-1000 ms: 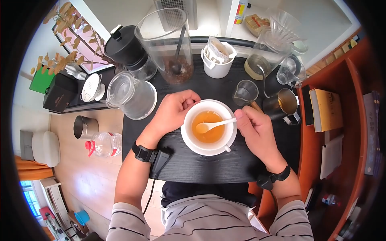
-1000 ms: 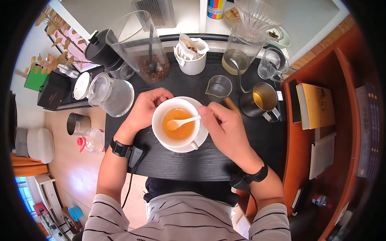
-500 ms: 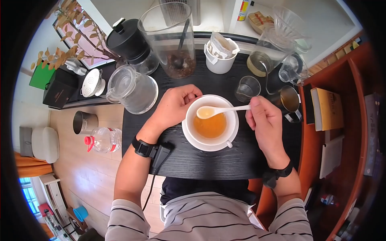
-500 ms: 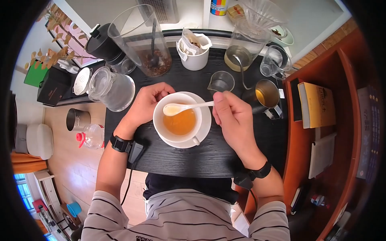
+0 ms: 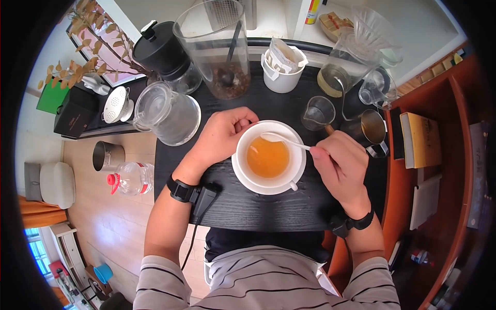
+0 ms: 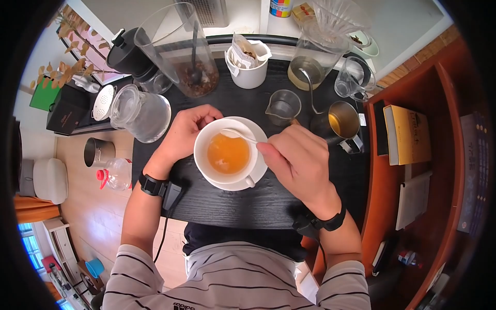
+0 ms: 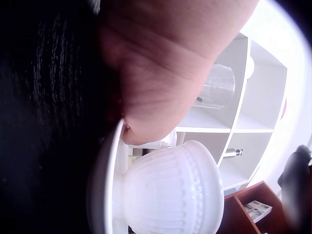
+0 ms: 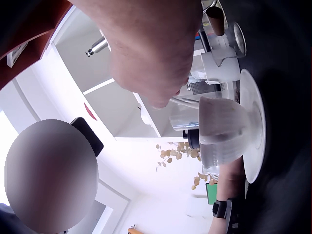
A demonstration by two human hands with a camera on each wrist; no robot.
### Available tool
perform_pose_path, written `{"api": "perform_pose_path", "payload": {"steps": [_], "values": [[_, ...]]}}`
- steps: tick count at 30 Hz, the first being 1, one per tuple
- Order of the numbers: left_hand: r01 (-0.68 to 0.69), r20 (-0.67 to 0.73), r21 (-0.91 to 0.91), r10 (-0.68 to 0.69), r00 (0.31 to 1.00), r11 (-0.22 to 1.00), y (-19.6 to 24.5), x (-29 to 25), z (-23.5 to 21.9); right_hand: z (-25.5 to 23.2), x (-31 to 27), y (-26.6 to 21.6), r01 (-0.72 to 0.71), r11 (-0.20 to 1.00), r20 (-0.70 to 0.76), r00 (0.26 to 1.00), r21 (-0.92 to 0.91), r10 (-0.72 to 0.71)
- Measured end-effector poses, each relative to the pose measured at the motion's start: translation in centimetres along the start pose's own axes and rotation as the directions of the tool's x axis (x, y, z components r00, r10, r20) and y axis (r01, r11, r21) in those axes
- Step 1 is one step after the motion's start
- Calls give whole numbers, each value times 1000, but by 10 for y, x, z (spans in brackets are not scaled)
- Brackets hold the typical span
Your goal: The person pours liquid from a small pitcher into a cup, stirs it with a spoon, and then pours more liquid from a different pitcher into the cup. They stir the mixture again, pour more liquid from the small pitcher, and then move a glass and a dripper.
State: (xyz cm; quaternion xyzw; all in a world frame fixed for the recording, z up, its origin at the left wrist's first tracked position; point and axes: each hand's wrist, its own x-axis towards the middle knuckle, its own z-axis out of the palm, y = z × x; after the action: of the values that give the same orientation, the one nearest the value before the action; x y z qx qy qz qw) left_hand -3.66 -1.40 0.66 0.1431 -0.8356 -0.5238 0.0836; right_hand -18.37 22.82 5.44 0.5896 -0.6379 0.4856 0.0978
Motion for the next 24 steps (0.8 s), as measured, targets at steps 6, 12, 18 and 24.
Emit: {"api": "perform_pose_path", "payload": {"steps": [6, 12, 18, 24], "values": [[0, 1, -16, 0, 1000, 1000, -3, 0, 0, 6, -7, -5, -477, 867, 178, 875, 145, 451], [2, 0, -21, -2, 1000, 1000, -1, 0, 0, 3, -8, -1, -728, 584, 326, 684, 359, 652], [-2, -8, -44, 1, 1000, 999, -3, 0, 1, -6, -3, -6, -594, 648, 127, 776, 476, 618], [-7, -7, -21, 7, 1000, 1000, -2, 0, 0, -10, -8, 3, -315, 928, -71, 940, 196, 334]]}}
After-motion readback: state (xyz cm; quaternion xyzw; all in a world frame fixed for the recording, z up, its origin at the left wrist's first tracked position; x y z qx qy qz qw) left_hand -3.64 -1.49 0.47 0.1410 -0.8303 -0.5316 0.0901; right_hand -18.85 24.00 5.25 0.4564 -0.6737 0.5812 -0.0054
